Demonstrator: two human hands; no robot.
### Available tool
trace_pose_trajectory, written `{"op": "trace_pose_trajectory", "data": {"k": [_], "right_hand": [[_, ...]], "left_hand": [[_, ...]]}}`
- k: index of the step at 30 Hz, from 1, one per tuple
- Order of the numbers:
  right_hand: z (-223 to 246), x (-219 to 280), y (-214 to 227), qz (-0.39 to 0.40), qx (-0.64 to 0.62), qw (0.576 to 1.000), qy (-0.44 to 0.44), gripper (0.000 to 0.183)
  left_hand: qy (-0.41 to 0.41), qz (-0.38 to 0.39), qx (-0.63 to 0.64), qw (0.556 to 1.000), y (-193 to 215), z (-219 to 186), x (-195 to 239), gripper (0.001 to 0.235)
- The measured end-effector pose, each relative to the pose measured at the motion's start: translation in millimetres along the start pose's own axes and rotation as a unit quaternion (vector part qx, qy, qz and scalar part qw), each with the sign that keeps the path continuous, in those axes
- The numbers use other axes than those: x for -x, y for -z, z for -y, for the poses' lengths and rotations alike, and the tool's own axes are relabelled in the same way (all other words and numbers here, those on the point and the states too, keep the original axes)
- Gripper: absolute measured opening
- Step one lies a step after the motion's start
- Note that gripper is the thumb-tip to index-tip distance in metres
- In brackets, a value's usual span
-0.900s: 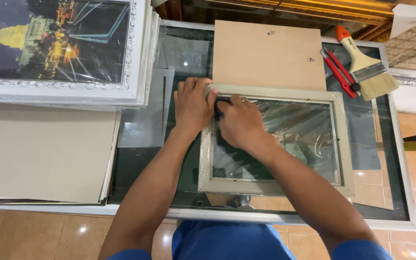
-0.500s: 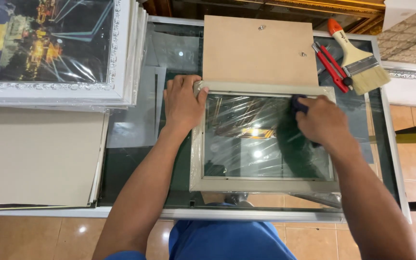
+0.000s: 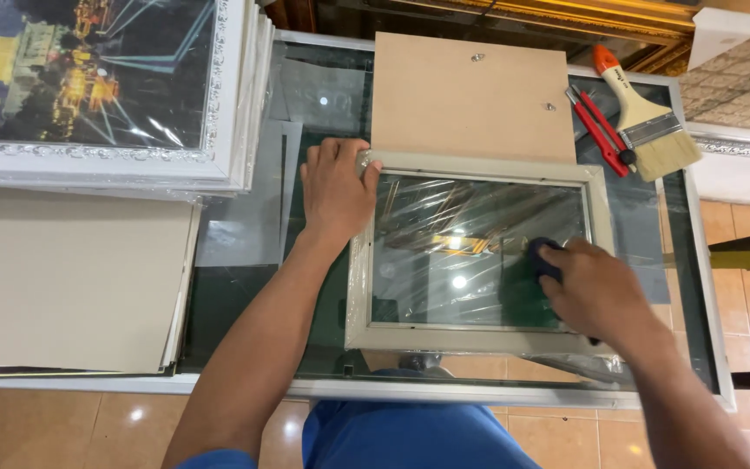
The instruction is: Cleaning the glass of a picture frame with a cloth and brush, then inserting a sample photo and backing board.
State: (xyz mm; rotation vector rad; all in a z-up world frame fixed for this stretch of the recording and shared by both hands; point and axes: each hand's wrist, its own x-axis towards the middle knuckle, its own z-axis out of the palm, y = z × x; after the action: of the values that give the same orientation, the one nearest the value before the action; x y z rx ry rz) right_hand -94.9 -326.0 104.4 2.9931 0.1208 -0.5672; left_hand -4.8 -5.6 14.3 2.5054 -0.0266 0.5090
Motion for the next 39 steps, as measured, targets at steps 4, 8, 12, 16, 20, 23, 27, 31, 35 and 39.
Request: {"op": "trace_pose_trajectory", "data": {"k": [4,8,12,16,20,23,27,31,35,39], "right_hand": [[88,-19,-20,-0.108,0.019,0.989,0.097,0.043],[150,-39,-43,-0.237,-0.033,0.938,0.251,0.045],[121,-41,-37,-0.320,-0.109,0.912,0.231,0.039],[3,-66,-75,-0.372,-0.002,0.928,0.037,0.038],[-32,-85,-88,-0.382,-0.014,0.923,-0.045,0.038],[24,-91,-72,-0.397,-0.008,0.918,0.003,0.037],[130,-80,-38,-0.397,-0.065,0.906,0.131,0.039],[159,-75,-31,-0.349,-0.146,0.899,0.221,0.041],[117,-53,0,-0.104,-0.475,0.823,0.294,0.044],[74,-53,-22,-0.049,-0.771,0.587,0.243,0.049]], "left_hand": [[0.015,0.022,0.023,0.999,-9,11,0,0.028],[0.010,0.019,0.023,0.999,-13,16,0,0.035],[0.012,0.025,0.028,0.999,-10,15,0,0.037],[0.011,0.020,0.029,0.999,-7,12,0,0.034],[0.016,0.033,0.033,0.999,-8,13,0,0.034],[0.013,0.035,0.036,0.999,-9,17,0,0.033],[0.013,0.029,0.051,0.998,-6,16,-1,0.031],[0.016,0.029,0.068,0.997,-11,29,-3,0.034],[0.012,0.019,0.168,0.986,13,14,1,0.044],[-0.022,0.012,0.313,0.949,55,-35,12,0.060]]}}
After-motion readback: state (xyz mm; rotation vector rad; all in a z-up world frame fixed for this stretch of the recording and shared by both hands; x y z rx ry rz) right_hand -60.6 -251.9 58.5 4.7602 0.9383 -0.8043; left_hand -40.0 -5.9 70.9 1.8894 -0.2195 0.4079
